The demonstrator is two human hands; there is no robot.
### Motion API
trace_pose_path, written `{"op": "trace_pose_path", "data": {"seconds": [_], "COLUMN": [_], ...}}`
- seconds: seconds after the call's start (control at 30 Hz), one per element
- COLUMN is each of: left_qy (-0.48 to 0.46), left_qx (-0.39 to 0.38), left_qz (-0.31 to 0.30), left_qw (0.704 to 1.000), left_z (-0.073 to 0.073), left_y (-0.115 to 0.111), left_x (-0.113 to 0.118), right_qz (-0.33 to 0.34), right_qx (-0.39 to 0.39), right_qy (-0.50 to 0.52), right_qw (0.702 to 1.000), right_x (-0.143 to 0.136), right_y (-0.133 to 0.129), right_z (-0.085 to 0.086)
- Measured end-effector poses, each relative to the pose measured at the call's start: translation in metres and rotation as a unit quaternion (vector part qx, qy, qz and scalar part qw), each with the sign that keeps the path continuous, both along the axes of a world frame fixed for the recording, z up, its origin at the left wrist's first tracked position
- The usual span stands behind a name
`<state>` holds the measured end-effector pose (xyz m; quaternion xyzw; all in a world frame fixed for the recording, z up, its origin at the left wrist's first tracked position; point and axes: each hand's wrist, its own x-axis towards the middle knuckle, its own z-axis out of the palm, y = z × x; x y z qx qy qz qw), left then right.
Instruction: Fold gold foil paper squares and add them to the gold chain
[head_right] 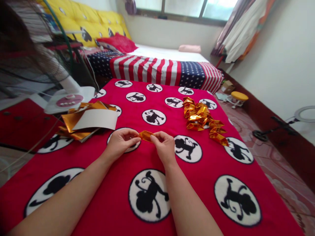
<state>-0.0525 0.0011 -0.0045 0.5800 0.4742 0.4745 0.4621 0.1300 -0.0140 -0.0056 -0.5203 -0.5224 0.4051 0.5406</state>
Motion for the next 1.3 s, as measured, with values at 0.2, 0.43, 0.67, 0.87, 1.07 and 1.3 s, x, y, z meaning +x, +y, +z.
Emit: {"op": "trace_pose_path", "data": {"seconds": [0.2, 0.43, 0.67, 0.87, 1.07, 1.3], "left_qy": [-0.056, -0.108, -0.144, -0.200, -0.231, -0.198], "left_qx": [-0.008, -0.034, -0.019, -0.059, -0.102, -0.065], "left_qz": [0.012, 0.009, 0.022, 0.070, 0.076, 0.122], "left_qw": [0.998, 0.994, 0.989, 0.976, 0.965, 0.970], "left_z": [-0.005, 0.000, 0.001, 0.007, 0.010, 0.007], "left_y": [0.001, -0.002, 0.001, -0.003, -0.012, -0.009], "left_x": [0.002, 0.001, 0.000, 0.010, 0.026, 0.028], "right_qz": [0.002, 0.024, 0.092, 0.142, 0.105, 0.099], "right_qx": [0.006, -0.004, -0.018, -0.046, -0.030, -0.001], "right_qy": [0.020, 0.001, -0.035, 0.000, -0.002, -0.092], "right_qw": [1.000, 1.000, 0.995, 0.989, 0.994, 0.991], "right_x": [0.001, 0.002, -0.001, -0.019, -0.041, -0.045], "right_y": [0.000, 0.001, -0.002, -0.008, -0.015, -0.023], "right_z": [-0.001, -0.005, -0.006, -0.003, -0.004, 0.002]}}
